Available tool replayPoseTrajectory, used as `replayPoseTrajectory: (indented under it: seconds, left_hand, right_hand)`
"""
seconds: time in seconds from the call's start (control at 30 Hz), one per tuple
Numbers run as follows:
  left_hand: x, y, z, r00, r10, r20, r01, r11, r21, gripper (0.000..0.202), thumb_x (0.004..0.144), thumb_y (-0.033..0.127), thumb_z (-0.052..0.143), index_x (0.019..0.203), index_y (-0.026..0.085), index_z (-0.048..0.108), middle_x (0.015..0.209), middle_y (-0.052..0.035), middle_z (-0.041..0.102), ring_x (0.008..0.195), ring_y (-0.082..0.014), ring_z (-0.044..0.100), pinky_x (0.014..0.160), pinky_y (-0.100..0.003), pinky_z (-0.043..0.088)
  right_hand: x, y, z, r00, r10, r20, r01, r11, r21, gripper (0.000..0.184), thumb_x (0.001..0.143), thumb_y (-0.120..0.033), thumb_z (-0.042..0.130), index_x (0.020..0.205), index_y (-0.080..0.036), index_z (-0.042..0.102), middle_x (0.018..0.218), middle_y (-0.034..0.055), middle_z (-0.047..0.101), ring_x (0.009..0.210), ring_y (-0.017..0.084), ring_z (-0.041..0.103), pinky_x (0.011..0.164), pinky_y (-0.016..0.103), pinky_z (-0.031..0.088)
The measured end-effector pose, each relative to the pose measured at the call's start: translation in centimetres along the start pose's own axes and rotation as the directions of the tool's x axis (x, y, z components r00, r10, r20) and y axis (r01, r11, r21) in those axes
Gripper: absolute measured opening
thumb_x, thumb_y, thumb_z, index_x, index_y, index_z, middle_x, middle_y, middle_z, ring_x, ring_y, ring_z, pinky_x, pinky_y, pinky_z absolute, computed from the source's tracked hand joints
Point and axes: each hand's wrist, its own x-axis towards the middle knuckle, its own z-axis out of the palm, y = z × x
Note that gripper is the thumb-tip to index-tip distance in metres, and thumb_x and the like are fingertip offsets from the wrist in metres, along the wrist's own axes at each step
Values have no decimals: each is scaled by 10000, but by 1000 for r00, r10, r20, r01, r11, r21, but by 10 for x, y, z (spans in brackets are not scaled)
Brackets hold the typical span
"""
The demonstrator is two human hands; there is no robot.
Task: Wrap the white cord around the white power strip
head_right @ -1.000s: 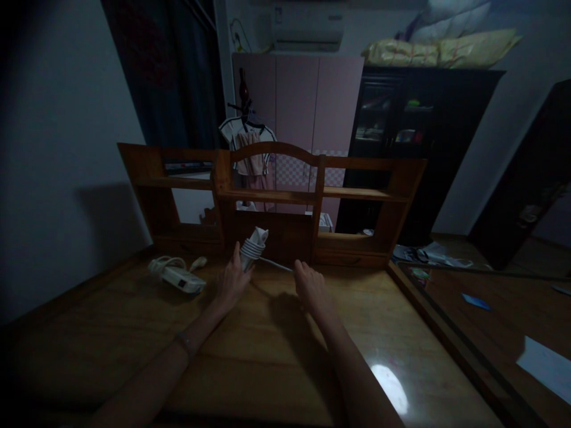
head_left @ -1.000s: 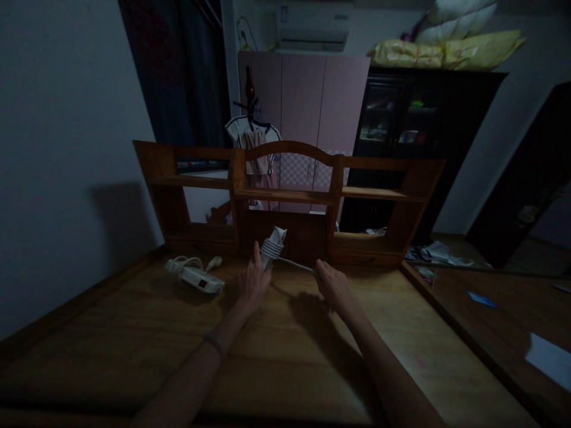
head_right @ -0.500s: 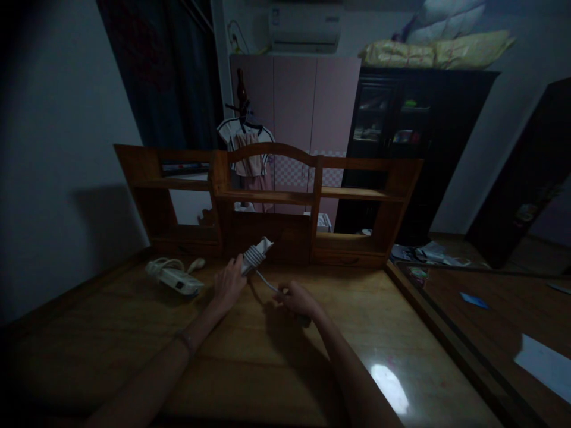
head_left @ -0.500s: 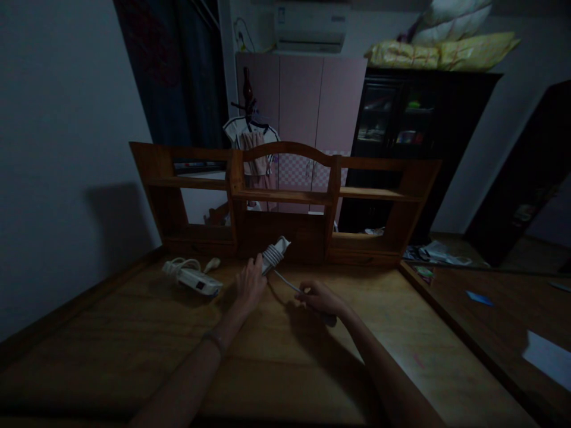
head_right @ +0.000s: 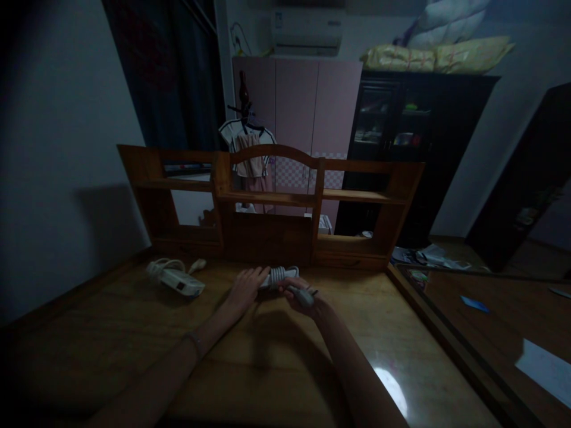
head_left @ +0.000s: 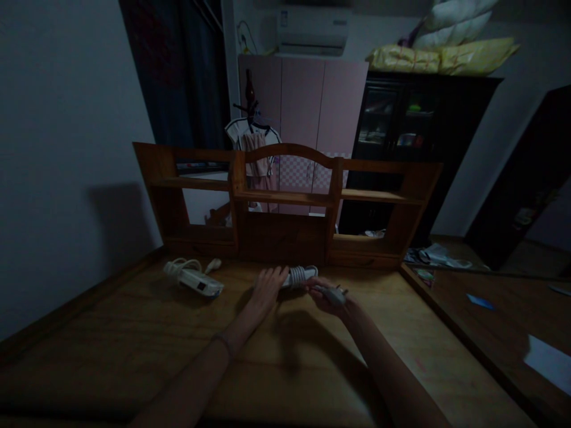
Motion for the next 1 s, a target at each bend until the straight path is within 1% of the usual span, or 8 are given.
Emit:
replayPoseTrajectory:
  seconds: [0.1, 0.27, 0.4, 0.53, 0.6, 0.73, 0.9, 1.0]
  left_hand:
    - [2, 6, -6, 998, 63, -6, -63, 998, 15, 501, 868, 104, 429, 1351, 229, 381, 1110, -102, 573, 985, -216, 533, 860, -351, 375]
    - [2, 15, -15, 987, 161, -16, -160, 986, 40, 433, 881, 129, 437, 1306, 212, 420, 1041, -95, 584, 949, -224, 539, 814, -343, 389]
    - [-2, 22, -22, 970, 241, -1, -241, 970, 31, 422, 880, 156, 456, 1297, 210, 408, 1020, -82, 590, 919, -219, 546, 775, -331, 408]
    - [-4, 31, -26, 957, 288, 34, -287, 957, -31, 369, 879, 161, 454, 1246, 195, 430, 1024, -80, 585, 909, -210, 555, 708, -298, 423]
    - [-5, 33, -27, 959, 279, 56, -277, 960, -43, 345, 878, 151, 448, 1221, 190, 445, 1020, -84, 585, 914, -208, 560, 698, -291, 425]
    - [-5, 33, -28, 960, 272, 65, -268, 961, -64, 399, 867, 136, 455, 1262, 180, 416, 1049, -102, 589, 955, -216, 562, 720, -293, 430]
    - [-4, 31, -29, 964, 261, 57, -255, 962, -94, 349, 879, 132, 429, 1223, 190, 449, 1042, -80, 607, 921, -211, 575, 697, -298, 438]
    - [-5, 31, -30, 965, 257, 55, -252, 964, -91, 351, 873, 129, 439, 1217, 193, 455, 1052, -78, 605, 920, -208, 576, 689, -291, 436]
  right_hand:
    - [0, -6, -2, 1000, 8, 2, -8, 998, 70, 192, 788, -244, 555, 623, -159, 505, 402, -103, 377, 278, 11, 279, 278, 94, 248]
    - [-5, -11, -7, 998, 60, 23, -61, 996, 60, 212, 773, -259, 537, 593, -154, 501, 404, -80, 407, 279, 21, 302, 273, 104, 271]
    - [-15, -13, -14, 997, 68, 34, -69, 997, 23, 206, 765, -293, 560, 631, -137, 554, 426, -43, 487, 305, 46, 396, 287, 120, 318]
    - [-21, -14, -21, 996, -47, 78, 53, 996, -78, 178, 734, -284, 611, 717, -107, 607, 580, 49, 641, 437, 121, 586, 376, 172, 454]
    - [-21, -15, -23, 994, -39, 101, 50, 993, -108, 173, 766, -259, 580, 740, -92, 622, 649, 92, 677, 517, 146, 638, 426, 180, 488]
    - [-20, -14, -21, 1000, 2, 2, -2, 1000, 26, 183, 840, -206, 502, 806, -89, 638, 698, 103, 691, 597, 137, 664, 505, 173, 519]
    - [-17, -13, -10, 963, -185, -193, 216, 964, 154, 93, 841, -222, 561, 901, -173, 612, 795, 56, 700, 714, 149, 683, 592, 219, 551]
    - [-14, -14, -7, 976, -85, -201, 124, 973, 194, 126, 856, -254, 538, 830, -152, 607, 770, 67, 696, 634, 131, 667, 546, 196, 537]
